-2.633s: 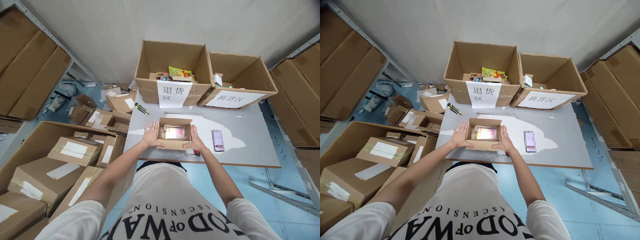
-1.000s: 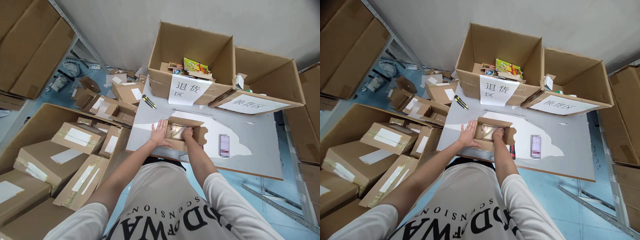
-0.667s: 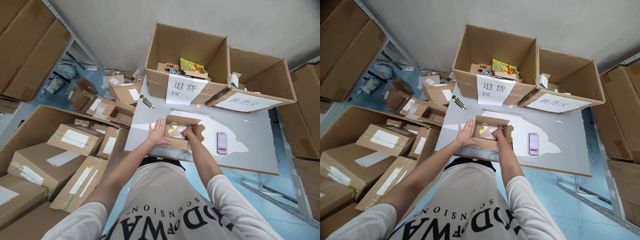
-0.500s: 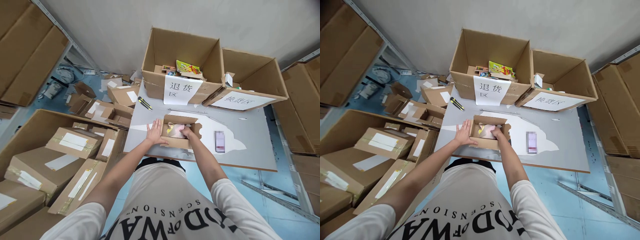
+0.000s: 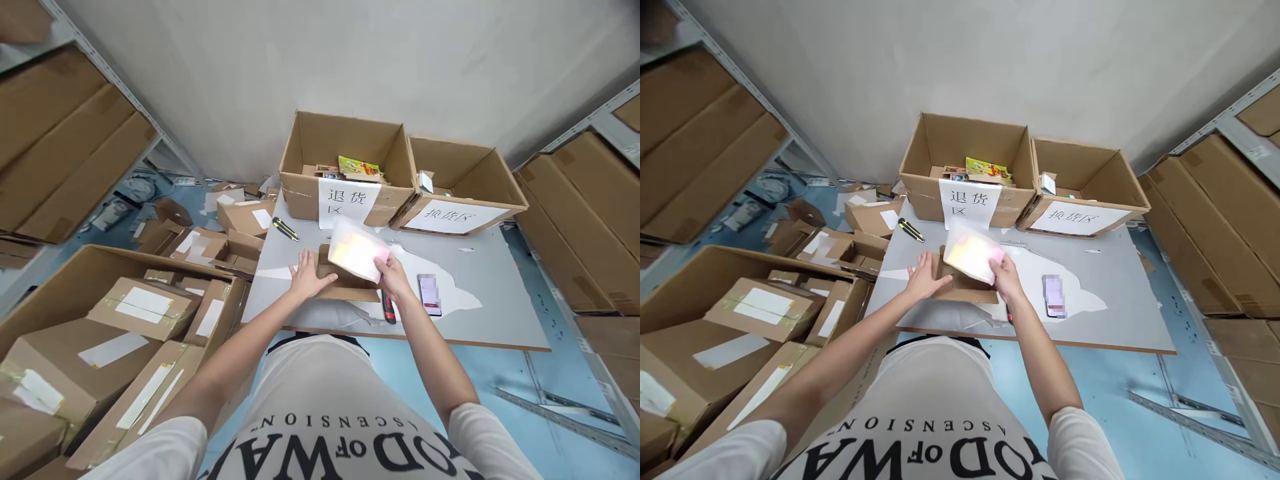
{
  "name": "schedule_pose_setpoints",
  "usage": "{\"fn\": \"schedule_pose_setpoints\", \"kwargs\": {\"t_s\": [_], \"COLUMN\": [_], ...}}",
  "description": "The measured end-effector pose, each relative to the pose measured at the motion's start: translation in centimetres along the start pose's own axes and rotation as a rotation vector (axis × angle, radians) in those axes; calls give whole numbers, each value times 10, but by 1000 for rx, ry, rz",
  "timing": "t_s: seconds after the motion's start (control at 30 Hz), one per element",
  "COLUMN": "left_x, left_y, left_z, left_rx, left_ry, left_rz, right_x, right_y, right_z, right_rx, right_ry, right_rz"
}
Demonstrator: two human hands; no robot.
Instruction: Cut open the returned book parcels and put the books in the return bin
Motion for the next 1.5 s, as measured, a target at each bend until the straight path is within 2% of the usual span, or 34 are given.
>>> {"fn": "schedule_pose_setpoints", "kwargs": {"t_s": [0.1, 0.17, 0.27, 0.37, 0.43, 0.47, 0.57, 0.63, 0.7, 0.77, 0.87, 0.93, 1.1, 1.2, 1.37, 1.5], "left_x": [-32, -51, -61, -50, -39, -34, -30, -35, -44, -52, -57, -56, -49, -47, -47, -41], "left_y": [-17, -26, -31, -29, -27, -27, -27, -28, -30, -33, -34, -34, -32, -34, -38, -38], "left_z": [-4, 3, 17, 21, 17, 13, 3, 0, 2, 4, 6, 4, -4, -6, -5, -18], "left_rx": [-88, -59, -15, -79, -104, -99, -52, 10, 89, 161, 203, 213, 242, 254, 315, 275], "left_ry": [-294, -656, -1195, -1423, -1461, -1463, -1437, -1423, -1432, -1455, -1501, -1532, -1586, -1580, -1549, -1503], "left_rz": [123, 196, 174, 56, -25, -58, -102, -92, -66, -40, -17, -11, -52, -54, -64, -58], "right_x": [7, 4, -7, -22, -27, -25, 0, 22, 36, 38, 26, 16, 2, 3, 8, 16], "right_y": [-27, -44, -65, -80, -86, -88, -87, -80, -69, -57, -45, -45, -48, -50, -53, -56], "right_z": [13, 33, 60, 61, 42, 28, -17, -27, -20, -6, 18, 25, 23, 28, 39, 37], "right_rx": [-189, -214, -150, 5, 118, 131, -56, -113, -88, -31, 151, 241, 283, 320, 263, 233], "right_ry": [173, 253, 276, 184, 10, -100, -345, -414, -442, -381, -91, 88, 319, 264, 116, 51], "right_rz": [-68, -83, -37, 109, 198, 212, 82, -55, -151, -144, -10, 78, 243, 228, 156, 124]}}
Point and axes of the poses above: each hand's wrist, its own y-axis towards the middle knuckle, its own z-axis out of the palm, x = y × z, the point moved 5 cm from there along y, towards the middle knuckle, and after that the axes turned 13 degrees about -y, right-handed, at the moved point
